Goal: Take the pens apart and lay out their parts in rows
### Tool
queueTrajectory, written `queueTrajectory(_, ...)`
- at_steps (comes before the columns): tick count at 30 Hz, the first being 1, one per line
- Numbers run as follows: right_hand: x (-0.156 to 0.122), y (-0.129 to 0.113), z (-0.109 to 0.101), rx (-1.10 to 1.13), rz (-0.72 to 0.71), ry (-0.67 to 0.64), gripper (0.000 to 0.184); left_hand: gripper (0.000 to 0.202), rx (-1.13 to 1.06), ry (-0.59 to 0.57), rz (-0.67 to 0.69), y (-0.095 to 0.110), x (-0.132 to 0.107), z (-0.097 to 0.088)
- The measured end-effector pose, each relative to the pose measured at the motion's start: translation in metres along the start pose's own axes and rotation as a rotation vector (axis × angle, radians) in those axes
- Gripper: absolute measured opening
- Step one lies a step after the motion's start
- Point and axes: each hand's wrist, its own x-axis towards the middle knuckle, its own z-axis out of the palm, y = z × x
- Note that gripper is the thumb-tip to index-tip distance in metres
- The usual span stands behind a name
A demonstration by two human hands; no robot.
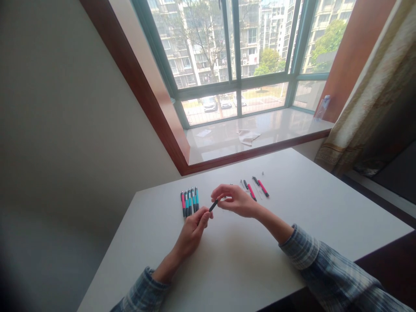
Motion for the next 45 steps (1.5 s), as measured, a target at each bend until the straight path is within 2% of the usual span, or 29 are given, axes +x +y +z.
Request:
queueTrajectory(4,0.000,-0.001,-0.001,-0.019,0.004,-0.022,0.034,0.040,0.019,0.001,0.002,0.001,0.000,0.000)
queueTrajectory(8,0.001,0.004,-0.002,-0.054,0.016,0.049,0.036,0.041,0.028,0.008,-0.003,0.003,0.001,0.000)
queueTrajectory(12,0.002,0.000,-0.007,-0.017,-0.051,0.116,0.034,0.040,0.023,0.005,-0.007,0.002,0.000,0.000)
queueTrajectory(16,0.000,-0.006,-0.013,0.070,-0.039,0.201,0.036,0.039,-0.015,0.011,-0.019,0.001,-0.001,0.000)
queueTrajectory(20,0.000,-0.001,-0.017,0.215,-0.016,0.317,0.040,0.038,-0.166,-0.011,-0.073,0.000,-0.002,0.003)
queueTrajectory(24,0.004,0.004,-0.026,0.398,0.007,0.431,0.040,0.035,-0.439,-0.056,-0.115,-0.003,0.000,0.003)
queueTrajectory(27,0.005,0.008,-0.046,0.430,-0.017,0.535,0.040,0.031,-0.599,0.017,-0.083,-0.006,0.003,-0.002)
queueTrajectory(30,-0.004,0.018,-0.080,0.326,-0.015,0.630,0.043,0.028,-0.670,0.098,-0.064,-0.010,0.004,-0.010)
queueTrajectory(33,-0.026,0.034,-0.121,0.133,0.023,0.763,0.047,0.027,-0.692,0.101,-0.083,-0.008,0.003,-0.012)
queueTrajectory(36,-0.052,0.046,-0.159,-0.214,0.116,0.916,0.047,0.026,-0.685,0.090,-0.087,-0.001,0.000,-0.007)
queueTrajectory(38,-0.067,0.049,-0.175,-0.472,0.177,0.973,0.042,0.027,-0.676,0.086,-0.092,0.004,0.000,-0.003)
queueTrajectory(41,-0.078,0.049,-0.183,-0.750,0.264,0.927,0.029,0.028,-0.649,0.083,-0.105,0.007,0.002,-0.001)
queueTrajectory(45,-0.077,0.048,-0.173,-0.955,0.385,0.770,0.017,0.029,-0.618,0.087,-0.115,0.009,0.005,0.000)
